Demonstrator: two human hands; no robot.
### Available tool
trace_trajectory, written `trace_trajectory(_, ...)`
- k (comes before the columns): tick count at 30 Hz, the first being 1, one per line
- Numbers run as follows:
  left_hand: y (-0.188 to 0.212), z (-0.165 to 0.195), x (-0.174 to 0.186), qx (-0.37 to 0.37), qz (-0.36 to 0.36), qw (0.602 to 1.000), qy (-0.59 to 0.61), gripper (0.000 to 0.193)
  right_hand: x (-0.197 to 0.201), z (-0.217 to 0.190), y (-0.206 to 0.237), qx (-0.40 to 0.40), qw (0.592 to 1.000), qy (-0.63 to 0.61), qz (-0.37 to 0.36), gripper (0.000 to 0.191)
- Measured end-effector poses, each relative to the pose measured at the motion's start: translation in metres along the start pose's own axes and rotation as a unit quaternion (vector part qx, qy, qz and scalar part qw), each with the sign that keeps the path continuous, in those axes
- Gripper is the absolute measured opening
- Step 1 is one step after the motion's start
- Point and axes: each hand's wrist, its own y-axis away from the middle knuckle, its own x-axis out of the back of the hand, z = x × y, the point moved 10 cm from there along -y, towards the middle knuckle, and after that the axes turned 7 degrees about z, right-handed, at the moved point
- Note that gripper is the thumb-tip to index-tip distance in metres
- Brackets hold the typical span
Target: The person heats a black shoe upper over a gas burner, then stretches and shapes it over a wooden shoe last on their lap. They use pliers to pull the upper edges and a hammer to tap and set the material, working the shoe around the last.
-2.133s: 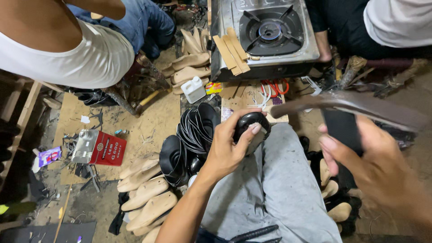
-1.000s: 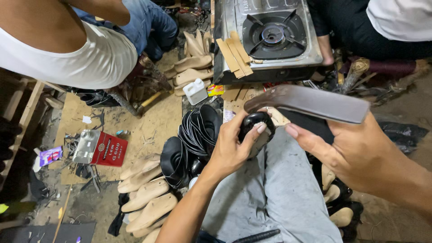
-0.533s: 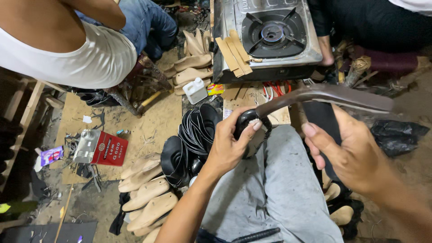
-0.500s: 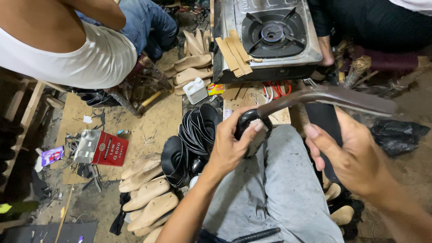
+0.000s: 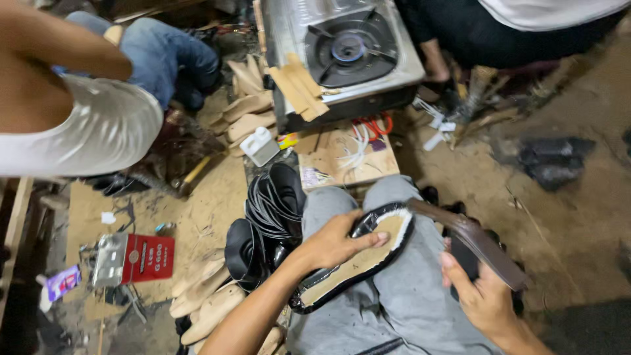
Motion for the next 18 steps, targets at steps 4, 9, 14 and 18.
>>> trace_trajectory(4, -0.005, -0.021, -0.013, 0.059, -0.050, 0.997, -0.008, 0.068, 0.038, -0.012, 0.009, 0.008, 0.997, 0.072, 0.035, 0.030)
trace_trajectory(9, -0.007, -0.030, -0.013, 0.076, -0.070, 0.995, -0.002, 0.068, 0.064, -0.050, 0.036, 0.250, 0.914, -0.289, 0.135, 0.058)
trace_trajectory(14, -0.006, -0.027, -0.015, 0.070, -0.067, 0.995, 0.022, 0.068, -0.005, -0.006, 0.014, 0.036, 0.981, 0.191, -0.028, 0.044)
trace_trajectory(18, -0.004, -0.034, -0.019, 0.089, -0.059, 0.994, 0.009, 0.070, 0.012, -0.007, 0.017, -0.066, 0.995, 0.073, 0.014, 0.029)
